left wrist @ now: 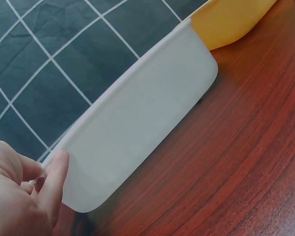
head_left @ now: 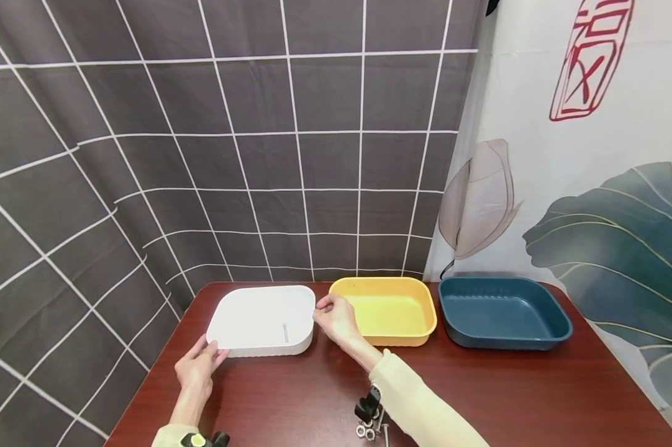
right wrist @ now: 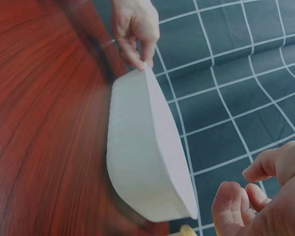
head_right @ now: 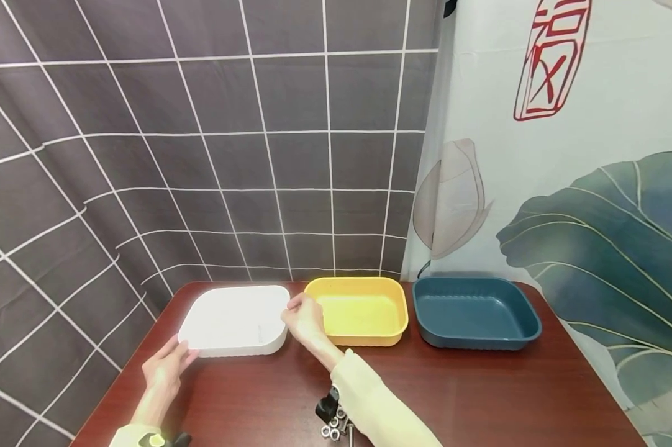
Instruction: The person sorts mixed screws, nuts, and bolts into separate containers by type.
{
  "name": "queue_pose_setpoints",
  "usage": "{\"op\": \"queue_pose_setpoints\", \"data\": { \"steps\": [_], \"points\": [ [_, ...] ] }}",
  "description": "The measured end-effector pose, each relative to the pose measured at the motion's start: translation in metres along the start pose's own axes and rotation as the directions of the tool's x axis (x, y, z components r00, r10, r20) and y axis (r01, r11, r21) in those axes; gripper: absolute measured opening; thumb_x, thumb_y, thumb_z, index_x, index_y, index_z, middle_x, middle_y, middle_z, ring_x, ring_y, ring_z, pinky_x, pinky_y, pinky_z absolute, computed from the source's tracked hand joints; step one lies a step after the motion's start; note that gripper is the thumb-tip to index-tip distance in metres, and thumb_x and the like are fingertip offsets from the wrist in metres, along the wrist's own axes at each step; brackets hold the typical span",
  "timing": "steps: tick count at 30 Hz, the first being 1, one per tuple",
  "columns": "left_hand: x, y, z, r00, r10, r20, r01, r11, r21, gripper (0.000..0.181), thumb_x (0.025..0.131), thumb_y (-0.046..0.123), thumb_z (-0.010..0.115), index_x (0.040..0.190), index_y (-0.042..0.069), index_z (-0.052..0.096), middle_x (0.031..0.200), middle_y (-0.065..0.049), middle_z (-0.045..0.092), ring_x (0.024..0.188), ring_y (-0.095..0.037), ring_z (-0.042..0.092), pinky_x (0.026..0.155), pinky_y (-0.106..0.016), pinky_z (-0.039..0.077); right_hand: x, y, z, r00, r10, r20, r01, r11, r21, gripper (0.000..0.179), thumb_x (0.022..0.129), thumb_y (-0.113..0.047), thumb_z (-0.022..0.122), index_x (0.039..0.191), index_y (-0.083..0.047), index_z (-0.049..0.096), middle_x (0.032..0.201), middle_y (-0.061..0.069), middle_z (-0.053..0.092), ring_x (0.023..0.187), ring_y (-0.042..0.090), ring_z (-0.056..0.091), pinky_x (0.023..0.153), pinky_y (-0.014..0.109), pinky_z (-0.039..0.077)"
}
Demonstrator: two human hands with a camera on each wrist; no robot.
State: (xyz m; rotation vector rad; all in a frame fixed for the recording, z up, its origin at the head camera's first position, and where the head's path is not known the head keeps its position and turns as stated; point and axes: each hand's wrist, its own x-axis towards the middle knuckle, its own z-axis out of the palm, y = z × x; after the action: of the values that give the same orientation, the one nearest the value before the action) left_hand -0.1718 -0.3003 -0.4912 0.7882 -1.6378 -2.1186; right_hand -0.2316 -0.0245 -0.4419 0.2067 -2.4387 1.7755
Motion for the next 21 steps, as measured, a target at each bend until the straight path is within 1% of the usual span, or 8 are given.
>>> {"op": "queue_pose_setpoints", "data": {
  "steps": [2, 5, 7, 9, 12, 13, 16, 21],
  "points": [
    [0.0, 0.0, 0.0, 1.0, 0.007, -0.007, -0.007, 1.0, 0.011, 0.053, 0.098, -0.004, 0.056, 0.147, -0.009, 0.038, 0.083, 0.001, 0.059, 0.065, -0.006, 0.068, 0.076, -0.026, 0.063, -0.002, 0.001, -0.008, 1.0, -0.013, -0.002, 0.013, 0.999, 0.031, 0.011, 0.075, 0.003, 0.064, 0.086, 0.001, 0.064, 0.068, 0.002, 0.06, 0.048, 0.011, 0.057, 0.043, 0.02, 0.053],
    [0.0, 0.0, 0.001, 1.0, 0.013, -0.012, -0.013, 1.0, 0.023, 0.053, 0.098, -0.005, 0.056, 0.147, -0.009, 0.039, 0.086, 0.0, 0.058, 0.066, -0.006, 0.068, 0.077, -0.026, 0.063, -0.006, 0.002, -0.019, 0.998, -0.054, -0.027, 0.055, 0.998, 0.017, 0.012, 0.074, 0.002, 0.065, 0.086, 0.001, 0.064, 0.07, 0.002, 0.06, 0.049, 0.009, 0.057, 0.049, 0.019, 0.053],
    [0.0, -0.001, 0.001, 1.0, 0.012, -0.021, -0.012, 1.0, 0.011, 0.053, 0.097, -0.005, 0.057, 0.147, -0.009, 0.039, 0.087, -0.001, 0.059, 0.067, -0.007, 0.069, 0.076, -0.026, 0.063, -0.009, 0.003, -0.025, 0.996, -0.085, -0.042, 0.085, 0.996, -0.005, 0.012, 0.074, 0.002, 0.065, 0.086, 0.001, 0.064, 0.071, 0.002, 0.06, 0.05, 0.007, 0.057, 0.052, 0.019, 0.054],
    [0.001, -0.002, 0.001, 1.0, 0.017, -0.019, -0.017, 1.0, 0.0, 0.053, 0.097, -0.006, 0.056, 0.147, -0.01, 0.038, 0.088, -0.001, 0.058, 0.068, -0.007, 0.069, 0.076, -0.026, 0.063, -0.012, 0.005, -0.031, 0.993, -0.101, -0.053, 0.101, 0.995, -0.01, 0.012, 0.074, 0.003, 0.065, 0.086, 0.0, 0.064, 0.071, 0.002, 0.06, 0.05, 0.006, 0.057, 0.052, 0.02, 0.055],
    [0.002, -0.002, 0.001, 1.0, 0.019, -0.023, -0.019, 1.0, -0.008, 0.052, 0.097, -0.006, 0.056, 0.146, -0.009, 0.039, 0.087, 0.001, 0.058, 0.068, -0.007, 0.069, 0.077, -0.026, 0.063, -0.017, 0.007, -0.039, 0.996, -0.083, -0.04, 0.085, 0.996, 0.041, 0.013, 0.074, 0.005, 0.062, 0.087, 0.002, 0.063, 0.072, 0.003, 0.059, 0.05, 0.008, 0.058, 0.046, 0.022, 0.057],
    [0.002, -0.002, 0.0, 1.0, 0.023, -0.018, -0.023, 1.0, 0.003, 0.052, 0.097, -0.006, 0.055, 0.146, -0.01, 0.04, 0.087, 0.002, 0.058, 0.067, -0.006, 0.069, 0.077, -0.026, 0.063, -0.019, 0.008, -0.041, 0.996, -0.08, -0.036, 0.082, 0.995, 0.057, 0.014, 0.074, 0.005, 0.062, 0.088, 0.002, 0.063, 0.073, 0.004, 0.058, 0.051, 0.008, 0.058, 0.045, 0.022, 0.057],
    [0.002, -0.001, 0.0, 1.0, 0.015, -0.013, -0.015, 1.0, 0.014, 0.051, 0.098, -0.005, 0.055, 0.147, -0.009, 0.039, 0.085, 0.003, 0.057, 0.068, -0.005, 0.068, 0.078, -0.026, 0.063, -0.023, 0.008, -0.048, 0.998, -0.062, -0.031, 0.064, 0.995, 0.08, 0.015, 0.074, 0.005, 0.062, 0.089, 0.004, 0.063, 0.074, 0.004, 0.059, 0.054, 0.011, 0.06, 0.045, 0.022, 0.057],
    [0.0, 0.0, 0.001, 1.0, 0.009, -0.006, -0.009, 1.0, 0.009, 0.051, 0.098, -0.005, 0.054, 0.147, -0.009, 0.038, 0.083, 0.004, 0.058, 0.068, -0.005, 0.068, 0.079, -0.026, 0.063, -0.029, 0.009, -0.058, 0.998, -0.056, -0.032, 0.059, 0.994, 0.097, 0.015, 0.075, 0.005, 0.062, 0.089, 0.004, 0.063, 0.075, 0.005, 0.058, 0.056, 0.01, 0.059, 0.046, 0.021, 0.057]
  ]
}}
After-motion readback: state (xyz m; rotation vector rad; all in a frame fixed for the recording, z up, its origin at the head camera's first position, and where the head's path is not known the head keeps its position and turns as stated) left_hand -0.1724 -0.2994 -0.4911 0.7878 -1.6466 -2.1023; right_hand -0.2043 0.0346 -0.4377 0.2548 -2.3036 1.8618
